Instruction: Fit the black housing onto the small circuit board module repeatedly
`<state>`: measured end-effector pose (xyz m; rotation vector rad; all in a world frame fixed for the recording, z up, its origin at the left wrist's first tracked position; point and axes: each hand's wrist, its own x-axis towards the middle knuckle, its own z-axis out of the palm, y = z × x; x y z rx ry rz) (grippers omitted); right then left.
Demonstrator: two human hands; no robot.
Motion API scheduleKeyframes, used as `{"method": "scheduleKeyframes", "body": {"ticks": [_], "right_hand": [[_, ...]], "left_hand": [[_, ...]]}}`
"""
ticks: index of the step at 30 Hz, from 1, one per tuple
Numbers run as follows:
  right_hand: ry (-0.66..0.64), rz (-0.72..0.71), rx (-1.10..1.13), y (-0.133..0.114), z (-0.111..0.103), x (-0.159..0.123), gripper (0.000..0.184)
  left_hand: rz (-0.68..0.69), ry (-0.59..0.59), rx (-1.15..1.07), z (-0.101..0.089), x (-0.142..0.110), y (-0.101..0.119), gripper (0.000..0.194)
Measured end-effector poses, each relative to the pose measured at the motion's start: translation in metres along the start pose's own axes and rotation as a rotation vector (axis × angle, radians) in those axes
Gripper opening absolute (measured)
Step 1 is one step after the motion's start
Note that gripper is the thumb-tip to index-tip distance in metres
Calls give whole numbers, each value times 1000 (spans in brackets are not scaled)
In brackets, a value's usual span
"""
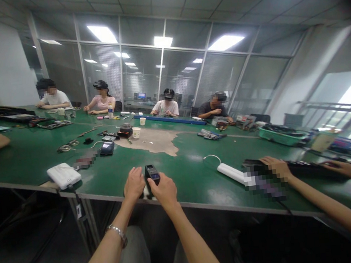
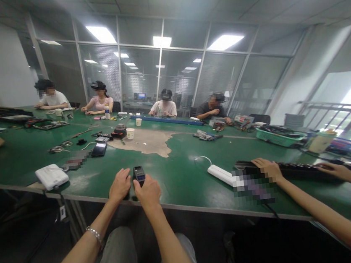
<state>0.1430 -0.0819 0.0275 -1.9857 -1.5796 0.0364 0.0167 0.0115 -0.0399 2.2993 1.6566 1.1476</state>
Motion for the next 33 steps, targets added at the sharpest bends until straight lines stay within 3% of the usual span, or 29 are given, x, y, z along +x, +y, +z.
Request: {"method": "scheduleKeyframes", "body": {"ticks": [5,11,17,25,33], "right_hand": [[41,-6,56,0,-3,4,35],[106,-32,127,-3,-25,19,36],[174,-23,139,16,-40,36,35],[130,95,62,56,-25,35,40],[82,128,19,68,-7,32,40]], "left_hand": [[21,5,1,0,0,-1,36],[26,18,2,1,0,-1,35],[30,34,12,1,0,0,32],[45,53,22,3,0,-1,31],[52,52,32,5,1,-3,32]]}}
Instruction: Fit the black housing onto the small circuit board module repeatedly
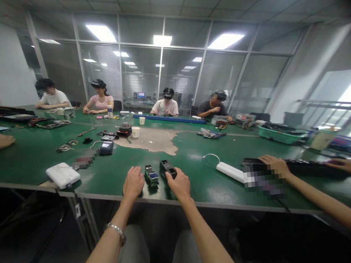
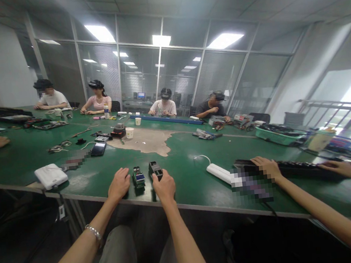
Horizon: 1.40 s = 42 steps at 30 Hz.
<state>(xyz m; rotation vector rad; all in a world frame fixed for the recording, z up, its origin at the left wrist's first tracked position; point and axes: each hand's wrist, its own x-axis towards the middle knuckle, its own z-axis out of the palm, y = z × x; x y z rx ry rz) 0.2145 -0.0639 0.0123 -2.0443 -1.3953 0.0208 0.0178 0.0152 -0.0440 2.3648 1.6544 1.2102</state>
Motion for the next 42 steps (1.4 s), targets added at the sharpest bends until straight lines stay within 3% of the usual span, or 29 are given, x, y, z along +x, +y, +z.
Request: {"method": "scheduleKeyframes", "body": {"ticks": [7,11,16,24,33,42], "right_hand": [[15,-7,-42,5,10,-9,54],[103,-69,-20,10,15,-18,70],[158,-121,20,15,18,-22,73],[78,-39,63,0,6,-11,50],[90,-151,238,-48,-9,-14,43],[33,-178,-14,-74,-6,-35,35]], "left_hand": [[6,-17,6,-1,1,1,33],[1,-16,6,-2,0,2,33],[-18,-8,-1,-2,0,3,35],[-14,-9,-10,0,-1,1,33],[-24,-9,5,1,-1,1,33],[-38,6,5,0,-1,0,34]]}}
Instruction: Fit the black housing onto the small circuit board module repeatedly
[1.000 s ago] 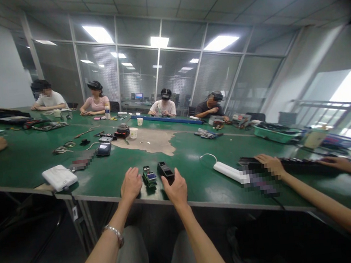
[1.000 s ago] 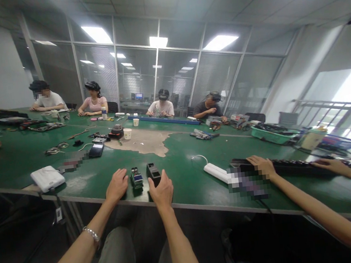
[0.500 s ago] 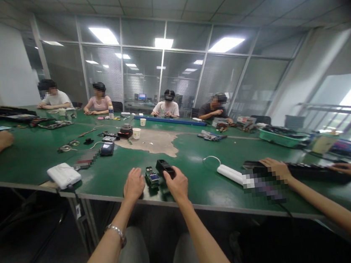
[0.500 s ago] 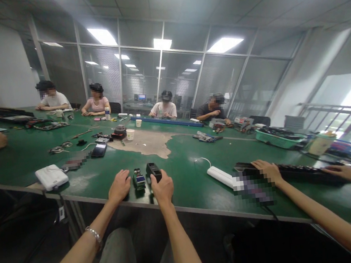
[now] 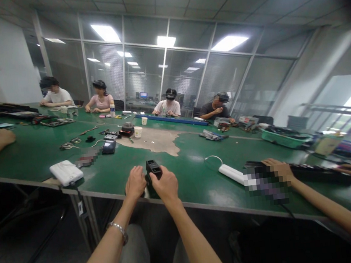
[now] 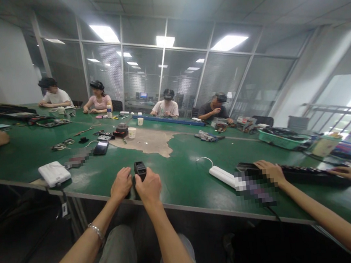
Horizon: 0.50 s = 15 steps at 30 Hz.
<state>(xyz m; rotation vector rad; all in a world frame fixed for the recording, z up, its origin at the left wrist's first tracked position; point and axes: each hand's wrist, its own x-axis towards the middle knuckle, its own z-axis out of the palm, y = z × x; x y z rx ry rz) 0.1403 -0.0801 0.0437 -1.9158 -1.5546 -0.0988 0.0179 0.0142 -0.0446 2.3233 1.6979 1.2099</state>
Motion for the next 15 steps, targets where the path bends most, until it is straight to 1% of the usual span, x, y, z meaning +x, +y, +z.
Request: {"method": "scheduleKeyframes", "body": {"ticks": [5,8,12,15], "right_hand": [[-37,-8,-38,3,4,-5,29],[-89,10,-66,6,5,-10,28],[-150,-7,-101,7,2,-14,37],[-112,-40,-109,6,-1,-12,42]], "left_hand": [[-3,-3,2,-2,-1,-1,35],[0,-1,6,-2,-1,-1,36],[4,3,15,-1,-1,0,34],[10,2,17,-1,-1,0,33]]}}
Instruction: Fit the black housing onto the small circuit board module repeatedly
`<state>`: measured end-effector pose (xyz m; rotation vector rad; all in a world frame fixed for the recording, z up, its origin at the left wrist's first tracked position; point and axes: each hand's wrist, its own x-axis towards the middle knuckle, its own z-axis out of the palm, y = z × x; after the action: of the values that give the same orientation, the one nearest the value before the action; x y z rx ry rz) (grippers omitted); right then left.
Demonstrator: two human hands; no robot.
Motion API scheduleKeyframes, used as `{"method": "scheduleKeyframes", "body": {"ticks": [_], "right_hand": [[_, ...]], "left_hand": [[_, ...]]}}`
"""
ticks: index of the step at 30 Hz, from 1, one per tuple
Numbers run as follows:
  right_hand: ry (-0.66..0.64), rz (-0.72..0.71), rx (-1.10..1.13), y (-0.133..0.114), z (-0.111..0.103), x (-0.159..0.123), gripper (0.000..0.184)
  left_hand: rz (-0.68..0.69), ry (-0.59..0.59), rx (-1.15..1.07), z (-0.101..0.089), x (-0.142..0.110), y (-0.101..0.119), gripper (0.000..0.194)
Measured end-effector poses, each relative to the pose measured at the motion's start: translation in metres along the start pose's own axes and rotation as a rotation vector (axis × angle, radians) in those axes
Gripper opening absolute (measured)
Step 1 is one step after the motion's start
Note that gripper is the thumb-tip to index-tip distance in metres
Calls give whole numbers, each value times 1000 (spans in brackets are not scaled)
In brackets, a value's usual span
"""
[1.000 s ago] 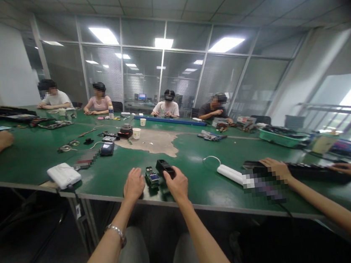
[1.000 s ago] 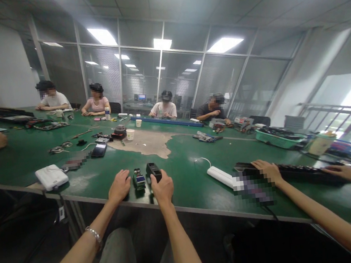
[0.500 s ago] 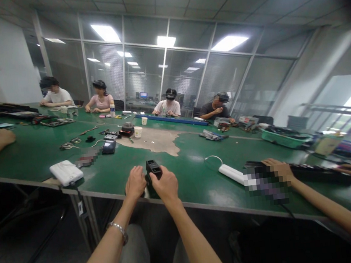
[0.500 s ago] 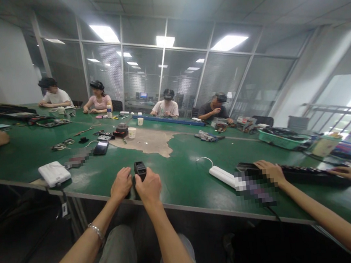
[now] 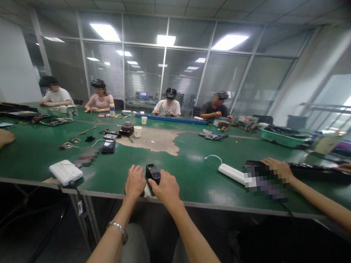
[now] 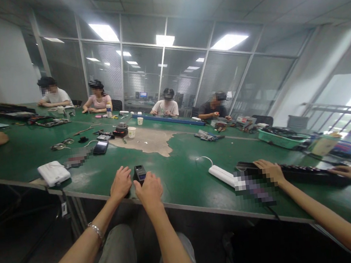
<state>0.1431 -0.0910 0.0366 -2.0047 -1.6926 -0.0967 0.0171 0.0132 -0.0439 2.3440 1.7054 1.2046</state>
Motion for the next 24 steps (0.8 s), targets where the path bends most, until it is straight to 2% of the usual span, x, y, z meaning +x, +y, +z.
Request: {"method": "scheduleKeyframes", "body": {"ticks": [2,8,12,19,24], "right_hand": [[31,-2,3,0,0,2,40],[9,23,23,1,9,-1,27],[13,34,46,1,10,1,26],[121,23,183,0,-10,21,31],[198,-13,222,12,-24,35,35]], "left_hand": [[2,-3,-1,0,0,0,33],[9,-13,-9,-1,1,1,31],[10,-14,-12,-1,1,1,27],[14,10,-11,1,0,-2,25],[55,30,-19,2,1,-2,23]]}}
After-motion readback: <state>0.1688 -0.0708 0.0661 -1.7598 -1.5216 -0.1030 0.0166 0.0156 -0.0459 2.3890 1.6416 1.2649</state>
